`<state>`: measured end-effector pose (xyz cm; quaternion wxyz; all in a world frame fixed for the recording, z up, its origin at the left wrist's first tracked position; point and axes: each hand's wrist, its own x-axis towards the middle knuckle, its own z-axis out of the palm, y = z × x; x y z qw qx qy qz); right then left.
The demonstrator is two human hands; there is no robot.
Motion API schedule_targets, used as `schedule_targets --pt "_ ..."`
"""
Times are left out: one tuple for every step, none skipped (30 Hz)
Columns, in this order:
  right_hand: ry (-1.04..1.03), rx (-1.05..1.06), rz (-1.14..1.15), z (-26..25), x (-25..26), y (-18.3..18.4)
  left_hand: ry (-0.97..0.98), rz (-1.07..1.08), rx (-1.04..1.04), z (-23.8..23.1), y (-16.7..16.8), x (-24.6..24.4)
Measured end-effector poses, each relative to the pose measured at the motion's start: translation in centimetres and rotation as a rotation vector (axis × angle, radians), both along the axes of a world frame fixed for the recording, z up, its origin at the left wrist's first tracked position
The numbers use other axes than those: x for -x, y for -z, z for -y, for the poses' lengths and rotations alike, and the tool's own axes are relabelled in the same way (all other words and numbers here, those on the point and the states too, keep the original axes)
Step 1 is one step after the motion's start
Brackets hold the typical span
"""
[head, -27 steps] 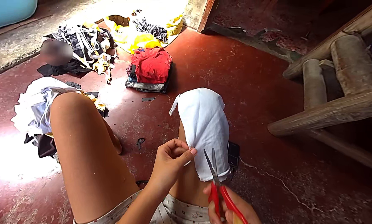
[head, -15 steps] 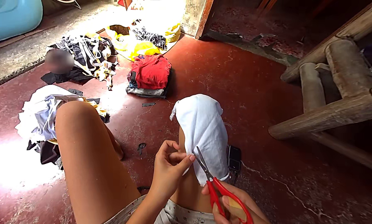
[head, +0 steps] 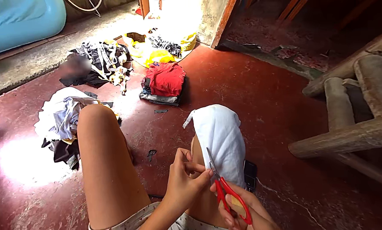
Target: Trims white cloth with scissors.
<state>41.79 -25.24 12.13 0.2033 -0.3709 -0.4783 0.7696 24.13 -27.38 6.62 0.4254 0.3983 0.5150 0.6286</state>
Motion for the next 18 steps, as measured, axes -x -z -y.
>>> schedule_targets --pt "0.006 -0.016 0.002 0.06 0.09 0.14 0.002 -0.022 -0.012 0.0 0.05 0.05" --pt "0.007 -0.029 0.002 0.09 0.15 0.21 0.005 -0.044 -0.02 0.01 0.06 0.11" --pt "0.005 -0.039 0.0 0.1 0.16 0.27 0.007 -0.063 -0.026 0.02 0.05 0.17" --pt "0.005 -0.046 0.001 0.1 0.13 0.3 0.005 -0.078 -0.03 0.01 0.03 0.19" --pt "0.009 -0.05 0.001 0.09 0.09 0.3 0.005 -0.091 -0.034 -0.03 0.01 0.21" --pt "0.013 -0.051 -0.001 0.08 0.04 0.32 0.005 -0.099 -0.04 -0.07 0.01 0.23" --pt "0.015 -0.049 -0.008 0.07 -0.01 0.36 0.005 -0.106 -0.048 -0.1 0.03 0.26" --pt "0.016 -0.048 -0.023 0.11 -0.09 0.47 0.006 -0.112 -0.054 -0.1 0.06 0.31" --pt "0.02 -0.046 -0.04 0.19 -0.17 0.58 0.01 -0.118 -0.057 -0.08 0.11 0.37" --pt "0.024 -0.044 -0.053 0.24 -0.22 0.66 0.015 -0.122 -0.059 -0.09 0.18 0.42" --pt "0.027 -0.043 -0.055 0.28 -0.25 0.73 0.019 -0.129 -0.06 -0.1 0.26 0.44" --pt "0.035 -0.042 -0.054 0.37 -0.27 0.79 0.021 -0.137 -0.061 -0.11 0.34 0.43" --pt "0.046 -0.039 -0.055 0.47 -0.26 0.85 0.023 -0.137 -0.067 -0.12 0.45 0.43" --pt "0.058 -0.035 -0.058 0.55 -0.24 0.89 0.027 -0.132 -0.073 -0.14 0.54 0.46" --pt "0.064 -0.032 -0.06 0.61 -0.23 0.88 0.032 -0.127 -0.073 -0.14 0.61 0.49" --pt "0.064 -0.033 -0.06 0.65 -0.23 0.85 0.038 -0.123 -0.07 -0.14 0.62 0.53" --pt "0.059 -0.036 -0.061 0.66 -0.25 0.83 0.043 -0.119 -0.066 -0.14 0.59 0.55" --pt "0.051 -0.038 -0.064 0.68 -0.3 0.85 0.046 -0.114 -0.061 -0.15 0.55 0.56"
